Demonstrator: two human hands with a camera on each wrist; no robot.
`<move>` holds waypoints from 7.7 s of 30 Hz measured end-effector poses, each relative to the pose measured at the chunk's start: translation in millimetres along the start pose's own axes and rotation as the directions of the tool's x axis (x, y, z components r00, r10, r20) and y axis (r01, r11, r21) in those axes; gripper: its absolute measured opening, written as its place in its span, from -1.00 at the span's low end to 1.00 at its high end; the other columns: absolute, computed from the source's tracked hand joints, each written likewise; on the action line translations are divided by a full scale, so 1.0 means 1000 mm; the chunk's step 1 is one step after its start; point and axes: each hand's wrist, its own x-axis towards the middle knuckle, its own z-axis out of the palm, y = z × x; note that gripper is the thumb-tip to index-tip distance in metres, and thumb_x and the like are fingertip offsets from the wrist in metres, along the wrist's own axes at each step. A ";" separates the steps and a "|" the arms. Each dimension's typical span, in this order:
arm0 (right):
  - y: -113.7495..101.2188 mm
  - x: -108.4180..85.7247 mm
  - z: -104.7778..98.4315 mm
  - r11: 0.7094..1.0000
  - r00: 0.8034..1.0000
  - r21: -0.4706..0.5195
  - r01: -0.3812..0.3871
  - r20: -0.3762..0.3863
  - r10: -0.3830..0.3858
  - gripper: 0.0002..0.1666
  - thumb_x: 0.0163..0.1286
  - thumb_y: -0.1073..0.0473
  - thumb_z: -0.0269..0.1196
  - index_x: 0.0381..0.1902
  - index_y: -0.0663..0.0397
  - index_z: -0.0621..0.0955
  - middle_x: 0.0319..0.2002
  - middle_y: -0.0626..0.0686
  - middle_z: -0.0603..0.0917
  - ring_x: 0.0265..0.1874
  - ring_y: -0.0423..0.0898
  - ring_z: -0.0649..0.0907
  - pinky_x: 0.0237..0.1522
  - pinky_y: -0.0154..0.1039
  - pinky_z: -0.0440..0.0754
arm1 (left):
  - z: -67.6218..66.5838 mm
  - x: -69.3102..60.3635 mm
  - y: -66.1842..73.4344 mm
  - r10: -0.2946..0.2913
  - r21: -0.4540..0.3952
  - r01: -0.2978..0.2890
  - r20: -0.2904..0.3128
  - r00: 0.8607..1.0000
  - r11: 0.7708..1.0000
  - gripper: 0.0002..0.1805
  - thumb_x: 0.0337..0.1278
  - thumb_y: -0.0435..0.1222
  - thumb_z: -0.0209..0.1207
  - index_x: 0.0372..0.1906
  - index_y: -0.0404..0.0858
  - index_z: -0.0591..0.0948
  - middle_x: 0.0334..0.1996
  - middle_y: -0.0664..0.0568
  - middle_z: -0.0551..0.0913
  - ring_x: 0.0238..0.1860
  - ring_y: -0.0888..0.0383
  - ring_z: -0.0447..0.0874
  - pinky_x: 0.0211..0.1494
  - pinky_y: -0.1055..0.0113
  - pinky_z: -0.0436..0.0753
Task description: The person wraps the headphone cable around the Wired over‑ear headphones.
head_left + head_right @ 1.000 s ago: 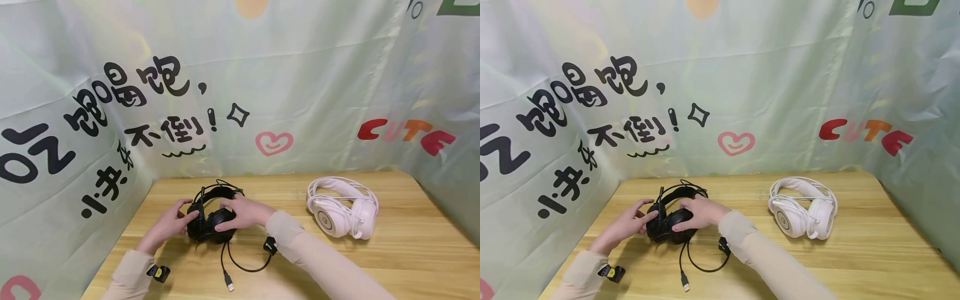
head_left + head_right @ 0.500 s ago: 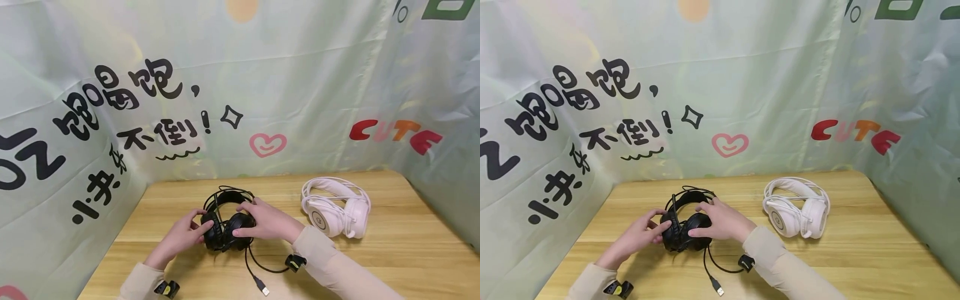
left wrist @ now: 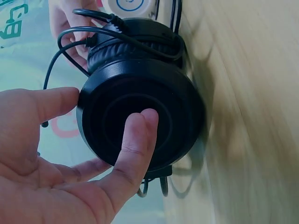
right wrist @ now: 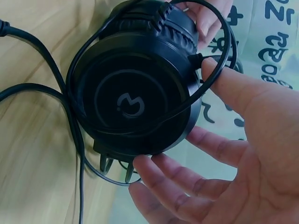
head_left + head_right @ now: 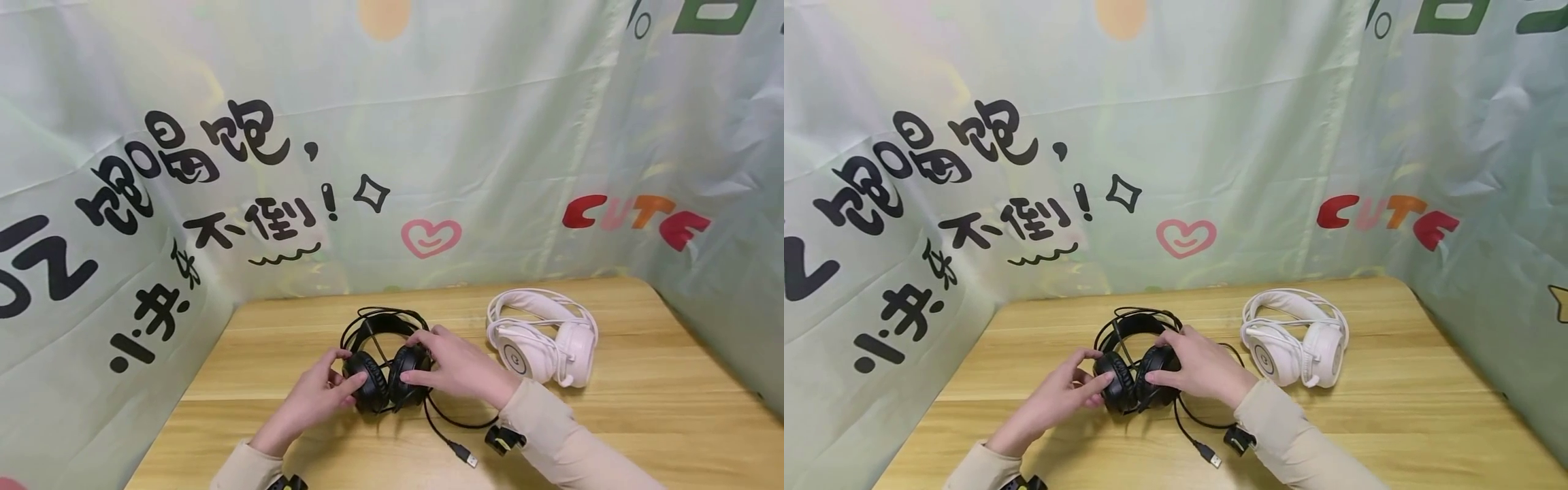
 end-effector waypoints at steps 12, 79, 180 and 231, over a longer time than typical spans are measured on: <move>0.020 -0.003 -0.017 1.000 0.999 0.018 -0.012 0.039 0.012 -0.37 0.43 -0.23 0.44 0.36 -0.21 0.61 0.24 0.12 0.64 0.13 0.12 0.74 0.04 0.11 0.75 | 0.018 0.002 0.007 0.025 -0.052 -0.023 0.046 0.999 0.998 -0.27 0.32 -0.11 0.44 0.43 -0.27 0.39 -0.30 -0.11 0.69 -0.37 0.02 0.76 -0.27 0.25 0.66; 0.051 -0.017 -0.044 0.972 0.972 -0.001 0.234 0.027 -0.234 -0.54 0.59 0.42 0.16 0.35 0.04 0.62 0.24 0.07 0.74 0.26 0.08 0.72 0.28 0.13 0.69 | 0.069 -0.036 0.029 0.189 -0.169 -0.139 0.324 0.927 0.976 -0.54 0.46 -0.14 0.35 0.18 -0.24 0.41 -0.36 -0.05 0.76 -0.46 0.11 0.82 -0.30 0.42 0.68; 0.052 -0.032 -0.044 0.953 0.946 0.038 0.301 0.111 -0.303 -0.54 0.62 0.11 0.27 0.40 -0.02 0.59 0.29 0.07 0.72 0.28 0.09 0.72 0.31 0.15 0.67 | 0.004 0.063 0.015 -0.095 -0.135 0.093 -0.008 0.995 0.987 -0.76 0.37 -0.43 0.14 0.05 -0.34 0.42 -0.45 0.00 0.42 -0.46 0.13 0.35 -0.36 0.30 0.39; 0.017 -0.007 -0.110 0.930 0.916 -0.116 0.349 -0.168 -0.365 -0.90 0.55 0.17 0.35 -0.17 -0.20 0.75 -0.18 -0.23 0.82 -0.08 -0.20 0.79 -0.03 -0.07 0.71 | -0.031 0.040 0.032 -0.023 -0.031 0.019 -0.144 0.989 0.999 -0.81 0.29 -0.43 0.15 -0.06 -0.31 0.66 -0.48 0.07 0.44 -0.51 0.13 0.31 -0.34 0.26 0.34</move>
